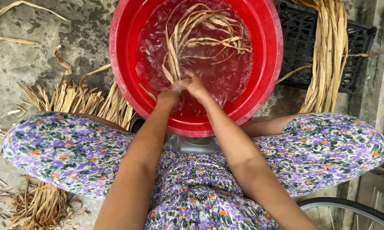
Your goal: The person sits on a low stool and washes dried tobacco leaf strips in a red basin of water. They take strips from a pile on the ground, dip and swish them in the water, squeeze and turn them over, and set the wet strips aside.
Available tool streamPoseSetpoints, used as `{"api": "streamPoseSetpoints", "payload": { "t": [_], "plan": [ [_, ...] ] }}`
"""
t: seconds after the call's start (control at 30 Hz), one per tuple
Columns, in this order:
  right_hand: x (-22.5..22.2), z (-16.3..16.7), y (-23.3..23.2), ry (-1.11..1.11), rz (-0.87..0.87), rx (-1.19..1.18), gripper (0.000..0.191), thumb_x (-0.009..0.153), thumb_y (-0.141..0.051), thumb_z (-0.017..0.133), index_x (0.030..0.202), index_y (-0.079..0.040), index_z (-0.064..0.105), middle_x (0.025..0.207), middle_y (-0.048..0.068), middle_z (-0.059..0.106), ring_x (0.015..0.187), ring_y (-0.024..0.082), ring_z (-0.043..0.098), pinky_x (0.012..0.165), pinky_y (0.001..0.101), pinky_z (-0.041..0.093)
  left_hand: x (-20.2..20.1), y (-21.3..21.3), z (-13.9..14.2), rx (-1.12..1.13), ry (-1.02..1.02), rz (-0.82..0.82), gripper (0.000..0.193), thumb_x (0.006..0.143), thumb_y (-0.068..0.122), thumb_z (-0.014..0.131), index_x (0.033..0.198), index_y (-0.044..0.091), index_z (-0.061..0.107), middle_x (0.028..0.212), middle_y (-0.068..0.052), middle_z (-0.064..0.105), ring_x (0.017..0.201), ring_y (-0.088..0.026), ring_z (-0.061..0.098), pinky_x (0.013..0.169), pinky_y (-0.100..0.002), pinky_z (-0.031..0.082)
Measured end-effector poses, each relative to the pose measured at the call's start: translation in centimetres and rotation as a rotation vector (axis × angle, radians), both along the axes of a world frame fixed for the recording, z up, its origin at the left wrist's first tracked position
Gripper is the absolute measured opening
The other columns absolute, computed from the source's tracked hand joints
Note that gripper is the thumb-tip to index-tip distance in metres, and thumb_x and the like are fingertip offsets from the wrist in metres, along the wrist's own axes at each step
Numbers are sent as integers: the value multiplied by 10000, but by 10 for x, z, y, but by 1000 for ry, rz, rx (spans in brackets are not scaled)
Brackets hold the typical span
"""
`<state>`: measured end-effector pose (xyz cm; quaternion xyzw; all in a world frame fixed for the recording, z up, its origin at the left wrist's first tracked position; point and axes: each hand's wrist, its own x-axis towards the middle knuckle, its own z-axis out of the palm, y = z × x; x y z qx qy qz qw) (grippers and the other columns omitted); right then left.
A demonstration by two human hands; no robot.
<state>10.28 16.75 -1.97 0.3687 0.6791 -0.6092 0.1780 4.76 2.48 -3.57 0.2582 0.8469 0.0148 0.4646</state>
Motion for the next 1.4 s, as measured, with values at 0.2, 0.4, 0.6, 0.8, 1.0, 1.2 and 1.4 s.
{"api": "streamPoseSetpoints", "payload": {
  "t": [0.2,0.4,0.6,0.8,1.0,1.2,1.4],
  "plan": [
    [14,11,48,-85,-299,50,442,946,-227,638,1376,-130,610,1391,170,645,1242,334,595,1068,496,483,-26,8,15,56,-91,176,425,907,182,661,1317,76,637,1299,-230,651,1179,-356,655,974,-469,526],
    [12,11,56,-91,-533,-13,428,980,-395,655,1303,-124,584,1430,139,575,1308,292,544,972,506,499,-25,23,8,253,-24,510,386,999,317,570,1288,78,660,1250,-259,668,1167,-399,648,1000,-492,510],
    [5,7,18,-21,-160,-241,428,959,-193,752,1313,1,609,1202,222,693,986,223,696,826,354,598,26,45,40,287,-257,202,375,1018,324,460,1195,61,661,1232,-254,663,1138,-413,645,1006,-522,479],
    [-2,7,63,50,-518,-543,294,1009,-70,583,1290,17,582,774,107,598,510,137,555,422,254,556,54,23,167,382,-287,44,372,1001,381,526,1111,52,659,1061,-244,712,1041,-391,694,953,-533,510],
    [-20,6,159,306,-828,-746,159,1059,-133,569,1140,-31,660,748,63,671,475,116,512,444,295,490,53,-17,291,659,-273,-113,376,1042,383,528,1205,65,645,940,-221,740,964,-388,709,934,-581,435],
    [-19,61,221,540,-861,-462,519,1104,-442,511,1241,39,648,851,124,663,630,219,643,587,410,610,20,-76,346,837,-332,136,360,998,333,608,1264,109,703,954,-92,767,843,-205,712,777,-399,554],
    [-25,104,101,325,-609,-345,1156,805,-880,554,1596,-64,343,1399,345,555,959,324,705,746,464,625,-24,-49,247,696,-141,612,373,1030,374,588,1178,66,739,869,-88,710,784,-190,628,756,-374,512]
  ]
}}
